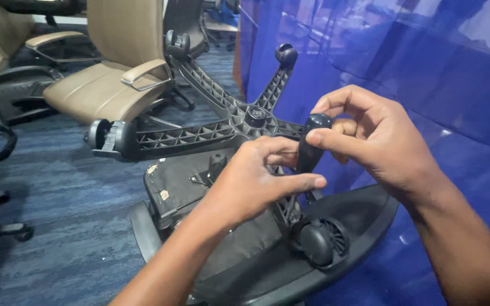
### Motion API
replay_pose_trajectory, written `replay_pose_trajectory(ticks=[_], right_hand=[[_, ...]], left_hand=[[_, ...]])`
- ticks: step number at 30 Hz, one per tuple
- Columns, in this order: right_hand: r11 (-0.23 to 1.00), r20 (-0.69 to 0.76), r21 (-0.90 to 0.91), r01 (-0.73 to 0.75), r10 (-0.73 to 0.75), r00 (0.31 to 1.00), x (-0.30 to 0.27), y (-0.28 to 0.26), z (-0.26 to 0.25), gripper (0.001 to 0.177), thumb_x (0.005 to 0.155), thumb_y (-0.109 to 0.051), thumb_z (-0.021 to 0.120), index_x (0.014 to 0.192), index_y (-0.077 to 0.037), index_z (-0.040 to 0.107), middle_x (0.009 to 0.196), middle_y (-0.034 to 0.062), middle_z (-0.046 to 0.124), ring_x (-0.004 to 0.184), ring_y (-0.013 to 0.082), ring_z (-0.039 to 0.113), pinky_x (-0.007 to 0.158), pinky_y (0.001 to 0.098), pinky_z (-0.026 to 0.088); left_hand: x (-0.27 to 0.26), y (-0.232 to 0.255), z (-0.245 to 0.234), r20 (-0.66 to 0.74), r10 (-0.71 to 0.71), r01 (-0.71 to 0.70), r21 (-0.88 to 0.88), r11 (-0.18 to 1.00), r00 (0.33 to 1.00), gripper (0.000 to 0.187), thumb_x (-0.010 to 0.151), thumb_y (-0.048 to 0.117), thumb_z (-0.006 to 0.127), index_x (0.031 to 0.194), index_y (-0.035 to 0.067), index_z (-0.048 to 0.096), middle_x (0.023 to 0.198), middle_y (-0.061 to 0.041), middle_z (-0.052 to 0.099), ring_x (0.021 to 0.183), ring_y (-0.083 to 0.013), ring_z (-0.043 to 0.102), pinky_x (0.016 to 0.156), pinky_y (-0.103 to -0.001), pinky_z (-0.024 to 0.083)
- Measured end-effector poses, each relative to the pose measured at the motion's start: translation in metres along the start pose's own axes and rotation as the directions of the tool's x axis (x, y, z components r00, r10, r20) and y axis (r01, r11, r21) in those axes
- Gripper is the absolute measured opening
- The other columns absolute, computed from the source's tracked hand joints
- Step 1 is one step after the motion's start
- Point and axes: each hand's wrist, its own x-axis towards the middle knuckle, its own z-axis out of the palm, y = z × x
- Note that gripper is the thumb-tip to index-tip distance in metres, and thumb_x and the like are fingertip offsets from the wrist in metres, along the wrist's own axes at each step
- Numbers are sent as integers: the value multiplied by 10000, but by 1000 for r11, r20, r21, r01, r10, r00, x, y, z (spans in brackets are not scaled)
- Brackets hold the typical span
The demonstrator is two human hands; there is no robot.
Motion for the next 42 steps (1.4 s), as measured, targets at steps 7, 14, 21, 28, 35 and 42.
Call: replay_pose_trajectory(ticks=[7, 14, 21, 28, 35, 42], right_hand=[[989, 39, -145, 3, 3, 999, -20, -19, 10, 421, 909, -147, 728, 1316, -42, 706, 829, 23, 651, 662, 70, 568, 589, 232, 458], [997, -90, -21, -72, 70, 993, -33, -32, 32, 329, 912, -25, 671, 1238, -25, 620, 1068, 97, 722, 828, 111, 654, 700, 262, 547], [994, -22, 94, -63, 65, 998, -42, -27, 27, 298, 867, 9, 681, 1108, -41, 514, 1149, 147, 759, 906, 112, 705, 753, 273, 584], [997, -24, 46, -63, 64, 998, -50, -22, 21, 420, 934, -26, 723, 1317, -15, 553, 1107, 207, 737, 836, 150, 642, 701, 286, 525], [999, 108, 13, -42, 40, 993, -53, -36, 3, 424, 921, -122, 631, 1326, 5, 636, 1161, 111, 751, 816, 114, 660, 702, 267, 546], [1000, 166, 1, -21, 21, 986, -50, -17, -27, 400, 850, -36, 724, 1237, 44, 661, 1094, 152, 775, 805, 102, 661, 656, 263, 499]], left_hand=[[13, -7, -26, 159, -133, 177, -306, 935, 978, 295, 860, 102, 766, 1098, 17, 615, 892, -47, 758, 838, -114, 702, 708, -247, 542], [-5, 1, -26, 36, -154, 157, -104, 982, 987, 308, 761, 168, 868, 992, 33, 715, 906, -51, 761, 864, -97, 727, 748, -238, 598], [-3, 1, -13, 96, -47, 73, -280, 957, 994, 303, 769, 135, 847, 965, -44, 698, 909, -92, 787, 822, -115, 755, 756, -250, 629], [-11, 10, -4, -16, -144, 142, -103, 984, 989, 371, 754, 174, 863, 1022, 4, 669, 851, -54, 744, 754, -90, 704, 676, -244, 592], [-12, 12, 2, 2, -148, 148, -86, 985, 989, 350, 801, 237, 826, 1046, 21, 699, 881, -29, 722, 789, -87, 682, 729, -266, 585], [-7, 26, 22, 82, -122, 125, -36, 992, 989, 425, 730, 160, 890, 1065, -8, 692, 914, -22, 717, 852, -85, 689, 797, -244, 590]])
